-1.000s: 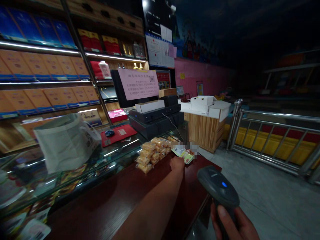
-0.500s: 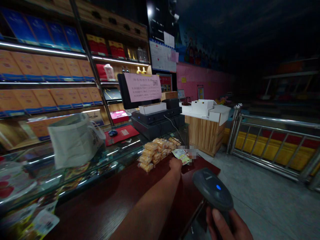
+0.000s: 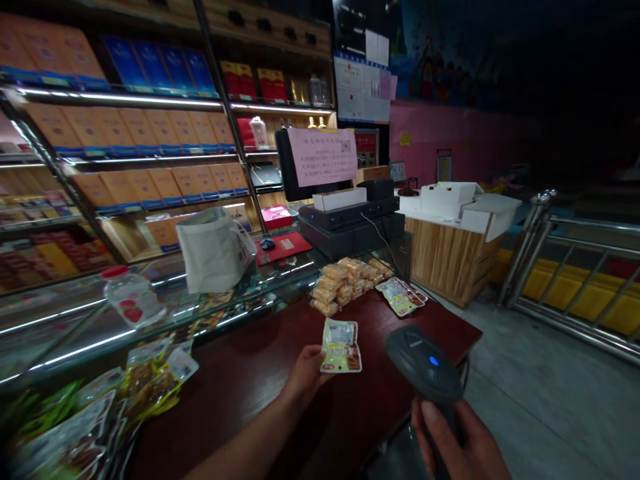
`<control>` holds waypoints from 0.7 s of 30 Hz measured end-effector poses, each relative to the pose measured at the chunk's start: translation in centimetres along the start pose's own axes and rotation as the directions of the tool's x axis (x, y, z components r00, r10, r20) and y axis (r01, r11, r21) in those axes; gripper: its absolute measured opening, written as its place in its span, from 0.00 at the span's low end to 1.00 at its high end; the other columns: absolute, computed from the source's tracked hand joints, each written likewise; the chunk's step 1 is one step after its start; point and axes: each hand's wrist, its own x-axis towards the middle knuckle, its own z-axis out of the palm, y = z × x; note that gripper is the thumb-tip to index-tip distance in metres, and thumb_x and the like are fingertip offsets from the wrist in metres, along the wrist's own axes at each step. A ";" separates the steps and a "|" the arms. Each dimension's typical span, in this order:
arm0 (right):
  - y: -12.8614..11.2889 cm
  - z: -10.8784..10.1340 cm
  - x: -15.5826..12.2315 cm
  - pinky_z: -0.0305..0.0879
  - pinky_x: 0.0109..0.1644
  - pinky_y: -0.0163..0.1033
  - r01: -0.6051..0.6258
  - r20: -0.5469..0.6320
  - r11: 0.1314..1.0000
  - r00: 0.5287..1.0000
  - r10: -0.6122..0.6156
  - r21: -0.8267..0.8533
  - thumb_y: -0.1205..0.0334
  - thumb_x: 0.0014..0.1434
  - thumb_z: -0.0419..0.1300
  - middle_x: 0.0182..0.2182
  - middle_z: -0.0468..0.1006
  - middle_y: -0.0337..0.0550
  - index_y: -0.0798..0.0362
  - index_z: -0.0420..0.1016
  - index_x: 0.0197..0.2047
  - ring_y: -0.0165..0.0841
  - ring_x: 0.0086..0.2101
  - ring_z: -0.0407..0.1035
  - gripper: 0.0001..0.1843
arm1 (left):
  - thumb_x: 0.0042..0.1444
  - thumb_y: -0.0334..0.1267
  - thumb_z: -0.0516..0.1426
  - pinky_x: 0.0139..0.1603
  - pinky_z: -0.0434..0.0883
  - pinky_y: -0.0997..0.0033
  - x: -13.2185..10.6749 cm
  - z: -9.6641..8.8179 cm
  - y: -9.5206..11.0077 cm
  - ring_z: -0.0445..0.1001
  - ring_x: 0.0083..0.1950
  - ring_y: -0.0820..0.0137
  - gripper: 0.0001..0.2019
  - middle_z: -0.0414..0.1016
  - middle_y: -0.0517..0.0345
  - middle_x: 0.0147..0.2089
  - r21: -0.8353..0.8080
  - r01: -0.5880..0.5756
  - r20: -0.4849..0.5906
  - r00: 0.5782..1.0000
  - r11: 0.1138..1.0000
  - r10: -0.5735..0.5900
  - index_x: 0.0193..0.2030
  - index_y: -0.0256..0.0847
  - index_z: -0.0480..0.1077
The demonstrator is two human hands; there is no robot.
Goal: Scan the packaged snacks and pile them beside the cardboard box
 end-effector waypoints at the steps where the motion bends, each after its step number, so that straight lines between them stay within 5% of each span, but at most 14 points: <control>1: 0.0 0.2 -0.1 0.69 0.35 0.38 0.007 0.007 1.000 1.000 -0.007 0.003 0.34 0.61 0.51 0.21 0.75 0.41 0.52 0.75 0.32 0.36 0.27 0.71 0.29 | 0.59 0.28 0.55 0.36 0.76 0.68 -0.9 -1.5 0.1 0.78 0.32 0.70 0.03 0.77 0.55 0.34 -0.026 0.025 0.010 1.000 0.999 -0.025 0.37 0.38 0.64; 6: -0.8 2.4 -0.6 0.67 0.33 0.36 0.044 0.064 0.999 0.997 -0.045 0.030 0.35 0.62 0.52 0.20 0.74 0.39 0.52 0.74 0.31 0.34 0.25 0.70 0.28 | 0.54 0.28 0.62 0.39 0.78 0.69 -4.3 -8.3 0.7 0.80 0.35 0.67 0.07 0.80 0.46 0.37 -0.139 0.173 0.220 0.965 0.975 -0.140 0.40 0.32 0.71; 9: -1.0 3.9 -0.9 0.65 0.31 0.35 0.045 0.119 0.999 0.992 -0.048 0.028 0.34 0.61 0.53 0.18 0.73 0.39 0.52 0.73 0.30 0.32 0.23 0.68 0.28 | 0.47 0.31 0.68 0.42 0.77 0.68 -5.7 -11.6 0.5 0.81 0.36 0.65 0.13 0.81 0.45 0.37 -0.176 0.168 0.276 0.954 0.970 -0.115 0.39 0.31 0.72; 14: -1.4 7.0 -1.2 0.61 0.25 0.35 0.000 0.204 0.999 0.979 -0.010 0.048 0.32 0.58 0.55 0.17 0.71 0.36 0.52 0.73 0.33 0.31 0.20 0.64 0.28 | 0.38 0.46 0.72 0.33 0.76 0.69 -7.3 -15.8 0.4 0.79 0.30 0.65 0.23 0.80 0.52 0.31 -0.138 -0.107 0.094 0.988 0.985 0.120 0.33 0.37 0.67; 21: -3.7 11.6 -1.8 0.55 0.23 0.32 0.000 0.347 0.987 0.936 -0.056 0.159 0.33 0.56 0.58 0.17 0.68 0.33 0.53 0.71 0.32 0.27 0.19 0.61 0.28 | 0.39 0.55 0.69 0.27 0.75 0.69 -8.1 -18.3 1.0 0.77 0.27 0.67 0.26 0.79 0.60 0.30 -0.009 -0.384 -0.142 0.914 0.923 0.379 0.34 0.42 0.62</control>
